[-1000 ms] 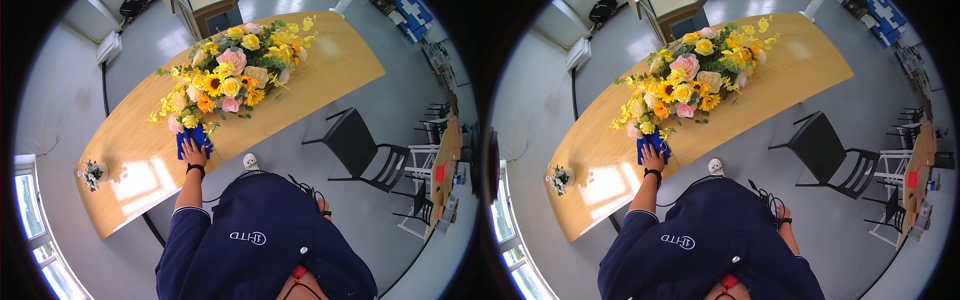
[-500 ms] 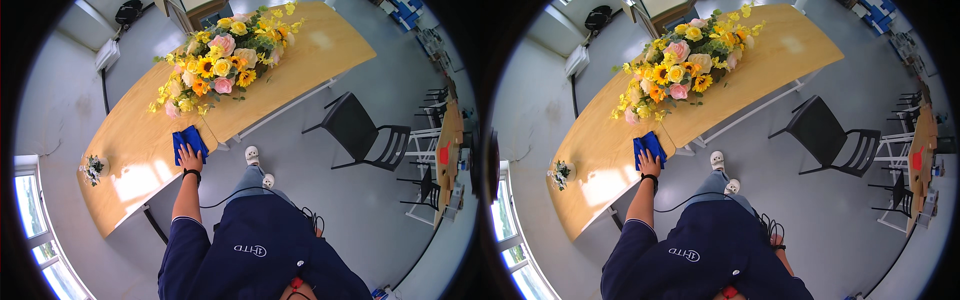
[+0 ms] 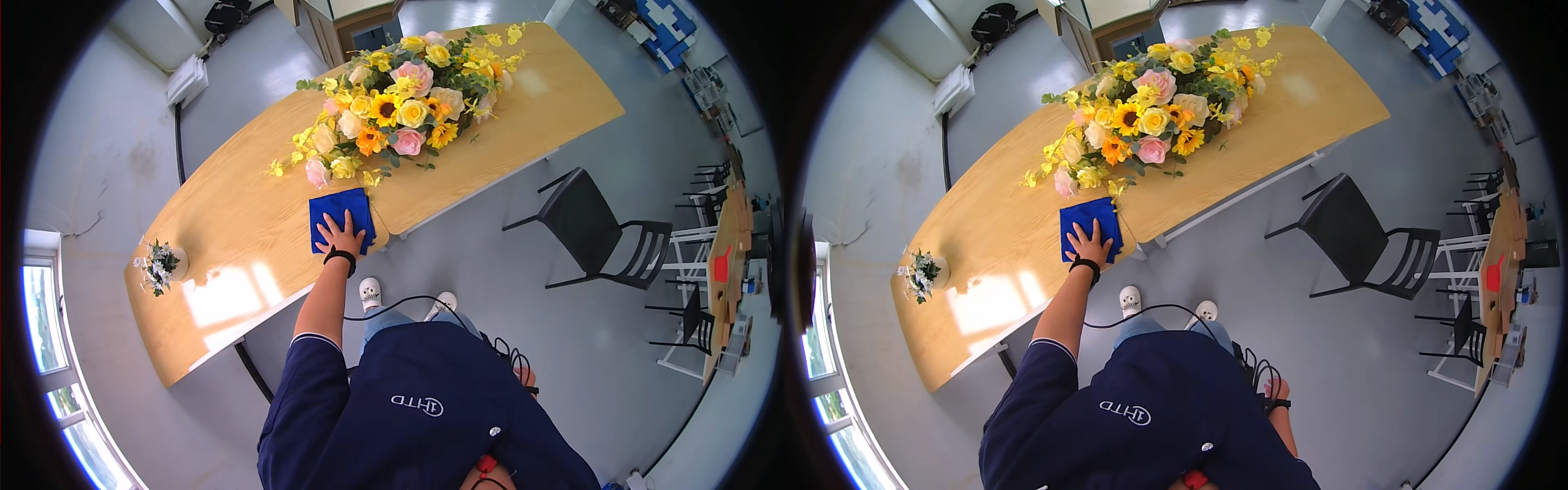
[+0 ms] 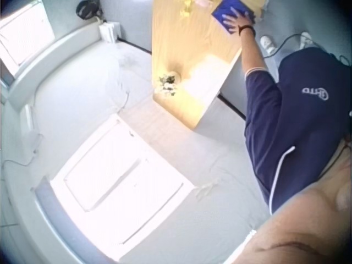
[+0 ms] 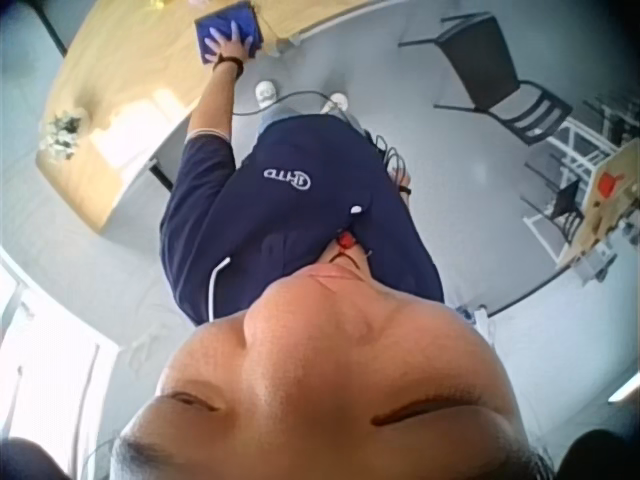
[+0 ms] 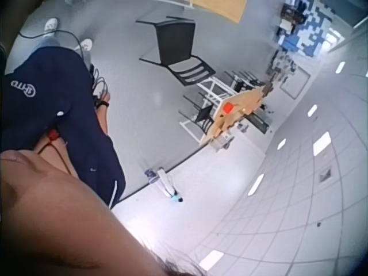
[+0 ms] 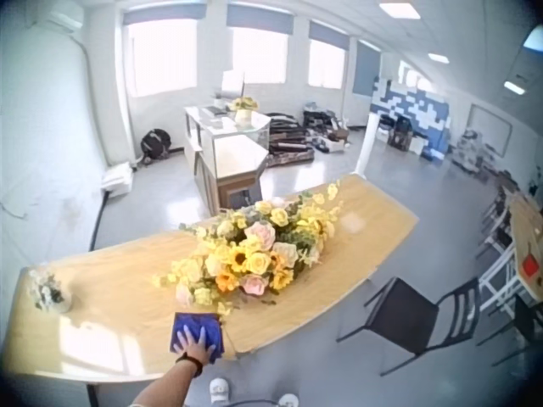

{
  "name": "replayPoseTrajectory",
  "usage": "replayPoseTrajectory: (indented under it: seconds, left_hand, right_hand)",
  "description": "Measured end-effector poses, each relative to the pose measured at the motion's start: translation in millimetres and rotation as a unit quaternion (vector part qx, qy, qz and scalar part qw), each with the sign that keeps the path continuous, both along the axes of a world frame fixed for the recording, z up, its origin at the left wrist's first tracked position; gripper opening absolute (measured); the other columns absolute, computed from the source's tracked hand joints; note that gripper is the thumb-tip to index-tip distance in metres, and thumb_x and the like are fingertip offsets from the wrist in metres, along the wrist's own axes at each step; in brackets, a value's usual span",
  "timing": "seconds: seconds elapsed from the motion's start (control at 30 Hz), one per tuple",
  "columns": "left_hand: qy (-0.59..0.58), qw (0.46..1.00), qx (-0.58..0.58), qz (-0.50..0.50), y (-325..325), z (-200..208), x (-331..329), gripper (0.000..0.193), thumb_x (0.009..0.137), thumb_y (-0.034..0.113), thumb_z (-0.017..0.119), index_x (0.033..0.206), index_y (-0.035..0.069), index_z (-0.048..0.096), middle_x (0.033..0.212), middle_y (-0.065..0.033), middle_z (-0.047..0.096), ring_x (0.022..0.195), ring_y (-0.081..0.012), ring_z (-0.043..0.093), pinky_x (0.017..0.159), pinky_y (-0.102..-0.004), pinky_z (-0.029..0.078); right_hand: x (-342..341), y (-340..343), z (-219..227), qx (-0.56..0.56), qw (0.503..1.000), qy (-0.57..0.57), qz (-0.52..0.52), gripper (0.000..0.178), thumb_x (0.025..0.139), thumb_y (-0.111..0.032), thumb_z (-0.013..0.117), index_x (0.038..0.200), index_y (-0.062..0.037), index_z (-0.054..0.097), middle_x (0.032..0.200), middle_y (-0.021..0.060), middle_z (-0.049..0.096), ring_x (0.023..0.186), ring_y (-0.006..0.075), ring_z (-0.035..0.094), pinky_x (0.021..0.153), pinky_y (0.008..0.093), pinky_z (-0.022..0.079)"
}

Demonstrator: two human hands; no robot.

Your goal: Wiping down a long wooden table with a blue cloth.

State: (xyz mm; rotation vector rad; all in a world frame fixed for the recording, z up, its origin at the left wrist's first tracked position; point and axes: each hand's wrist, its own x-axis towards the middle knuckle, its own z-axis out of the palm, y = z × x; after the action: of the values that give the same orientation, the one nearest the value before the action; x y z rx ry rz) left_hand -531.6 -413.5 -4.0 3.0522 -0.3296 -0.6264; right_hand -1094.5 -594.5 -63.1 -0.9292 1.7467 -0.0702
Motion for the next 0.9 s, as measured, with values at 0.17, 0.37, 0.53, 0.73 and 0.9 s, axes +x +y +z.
replayPoseTrajectory:
  seconds: [0.17, 0.37, 0.53, 0.73, 0.9]
  left_hand:
    - [0.047, 0.998, -0.021, -0.043, -7.4, 28.7, 25.2, 0.069, 0.073, 0.051, 0.051, 0.129, 0.041, 0.012, 0.138, -0.0097, -0.011, 0.124, -0.0409, -0.002, 0.087, -0.0647, 0.018]
    - [0.027, 0.996, -0.019, -0.086, 16.5, 35.0, 53.6, 0.062, 0.077, 0.056, 0.039, 0.13, 0.039, 0.011, 0.139, -0.0059, -0.008, 0.125, -0.0369, -0.005, 0.09, -0.0632, 0.012]
    - [0.037, 0.999, -0.036, -0.003, 73.7, 32.7, 81.5, 0.06, 0.078, 0.055, 0.038, 0.13, 0.04, 0.011, 0.139, -0.0037, -0.009, 0.126, -0.0349, -0.005, 0.091, -0.062, 0.013]
    - [0.007, 0.981, -0.023, 0.191, 220.8, 16.8, 101.6, 0.06, 0.077, 0.057, 0.036, 0.129, 0.04, 0.012, 0.139, -0.0061, -0.009, 0.125, -0.037, -0.004, 0.09, -0.064, 0.013]
    - [0.015, 0.92, 0.016, 0.392, 365.3, 0.0, 80.5, 0.063, 0.077, 0.061, 0.034, 0.129, 0.041, 0.006, 0.139, -0.0046, -0.005, 0.125, -0.0382, 0.001, 0.091, -0.0622, 0.016]
  right_hand:
    - [47.3, 25.9, 0.5, 0.011, 0.997, 0.007, 0.072, 0.021, 0.082, -0.02, 0.046, 0.091, -0.0025, 0.053, 0.08, 0.0074, 0.059, 0.056, 0.0145, 0.056, 0.044, 0.0224, 0.04]
    - [119.9, 33.1, 4.6, 0.0, 0.987, -0.005, 0.159, 0.023, 0.082, -0.021, 0.046, 0.093, -0.0029, 0.053, 0.082, 0.0075, 0.059, 0.058, 0.0144, 0.056, 0.046, 0.0228, 0.04]
    - [184.0, 37.5, 10.7, 0.008, 0.967, 0.0, 0.255, 0.024, 0.082, -0.023, 0.045, 0.095, -0.0033, 0.052, 0.085, 0.0076, 0.059, 0.059, 0.0144, 0.056, 0.047, 0.0232, 0.04]
    - [256.3, 39.6, 9.5, 0.016, 0.931, 0.008, 0.365, 0.026, 0.082, -0.024, 0.045, 0.097, -0.0038, 0.052, 0.087, 0.0077, 0.059, 0.061, 0.0142, 0.056, 0.049, 0.0237, 0.04]
    - [299.6, 24.5, -13.4, -0.013, 0.929, -0.045, 0.367, 0.03, 0.083, -0.029, 0.043, 0.095, -0.0029, 0.05, 0.086, 0.0082, 0.058, 0.066, 0.0169, 0.056, 0.053, 0.0263, 0.042]
